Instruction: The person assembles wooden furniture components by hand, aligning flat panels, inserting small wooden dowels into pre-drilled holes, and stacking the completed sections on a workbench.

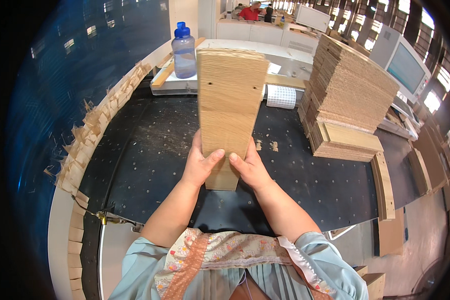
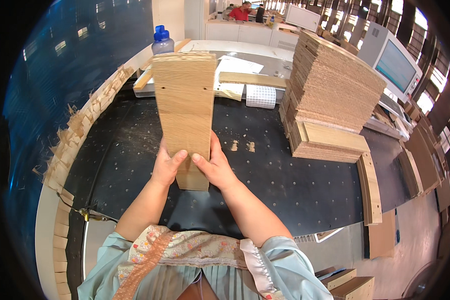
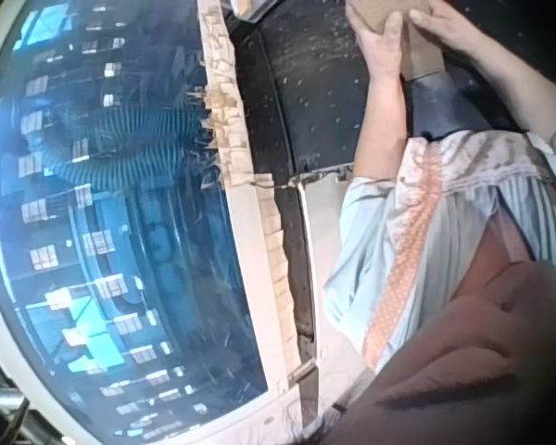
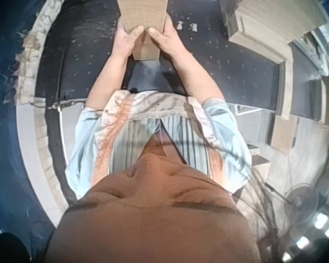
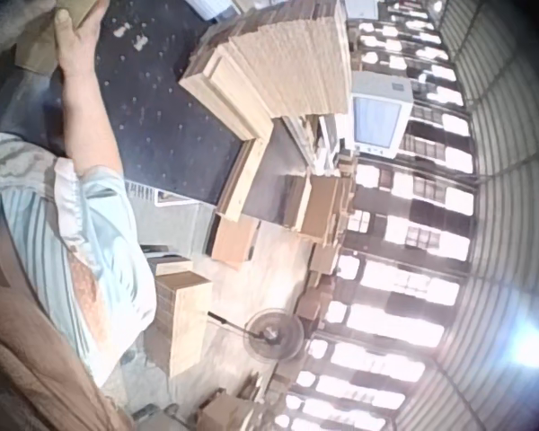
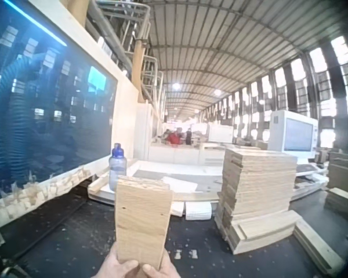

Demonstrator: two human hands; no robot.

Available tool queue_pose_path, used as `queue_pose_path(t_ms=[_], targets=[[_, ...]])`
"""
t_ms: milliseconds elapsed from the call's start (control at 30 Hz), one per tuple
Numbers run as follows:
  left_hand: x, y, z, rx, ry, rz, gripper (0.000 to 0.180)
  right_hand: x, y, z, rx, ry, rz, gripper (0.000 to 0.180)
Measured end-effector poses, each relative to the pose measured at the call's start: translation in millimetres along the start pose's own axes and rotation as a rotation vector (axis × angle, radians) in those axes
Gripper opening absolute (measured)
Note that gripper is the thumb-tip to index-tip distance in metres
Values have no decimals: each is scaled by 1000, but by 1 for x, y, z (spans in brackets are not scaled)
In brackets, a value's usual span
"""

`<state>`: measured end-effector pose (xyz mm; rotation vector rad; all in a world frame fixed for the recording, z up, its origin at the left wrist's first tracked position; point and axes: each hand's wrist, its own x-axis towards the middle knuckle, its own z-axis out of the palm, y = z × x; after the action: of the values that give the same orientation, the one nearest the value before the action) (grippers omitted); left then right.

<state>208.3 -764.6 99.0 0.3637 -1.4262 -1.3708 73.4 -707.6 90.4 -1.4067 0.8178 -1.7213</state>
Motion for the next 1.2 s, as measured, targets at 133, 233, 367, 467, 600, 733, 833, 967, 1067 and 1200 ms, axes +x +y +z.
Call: queue_pose_path(t_ms=[133, 233, 367, 467, 600, 733, 833, 967, 1067, 1200], targets=[[0, 8, 7, 15, -11, 49, 71, 5, -9, 8, -133, 41, -71, 82], [-3, 17, 11, 58, -20, 48, 77, 5, -22, -1, -106, -5, -57, 82], [-6, 20, 1, -9, -53, 60, 79, 4, -22, -5, -117, -11, -60, 84], [-1, 23, 11, 40, 8, 68, 74, 7, -24, 10, -195, 24, -38, 82], [-3, 37, 22, -88, -13, -9, 73, 11, -40, 4, -195, 55, 9, 78], [-3, 29, 14, -84, -51, 46, 71, 9, -29, -6, -121, 63, -34, 78], [-6, 32, 30, -62, 10, 9, 69, 5, -27, 0, -49, 121, -35, 79], [-1, 40, 36, 58, 38, 80, 71, 7, -45, 4, -192, 111, -48, 78], [-4, 39, 37, -56, 5, 14, 72, 2, -45, 0, -101, 94, -71, 79], [-14, 19, 23, -47, 8, -32, 74, -16, -12, -9, -69, 40, -45, 80]])
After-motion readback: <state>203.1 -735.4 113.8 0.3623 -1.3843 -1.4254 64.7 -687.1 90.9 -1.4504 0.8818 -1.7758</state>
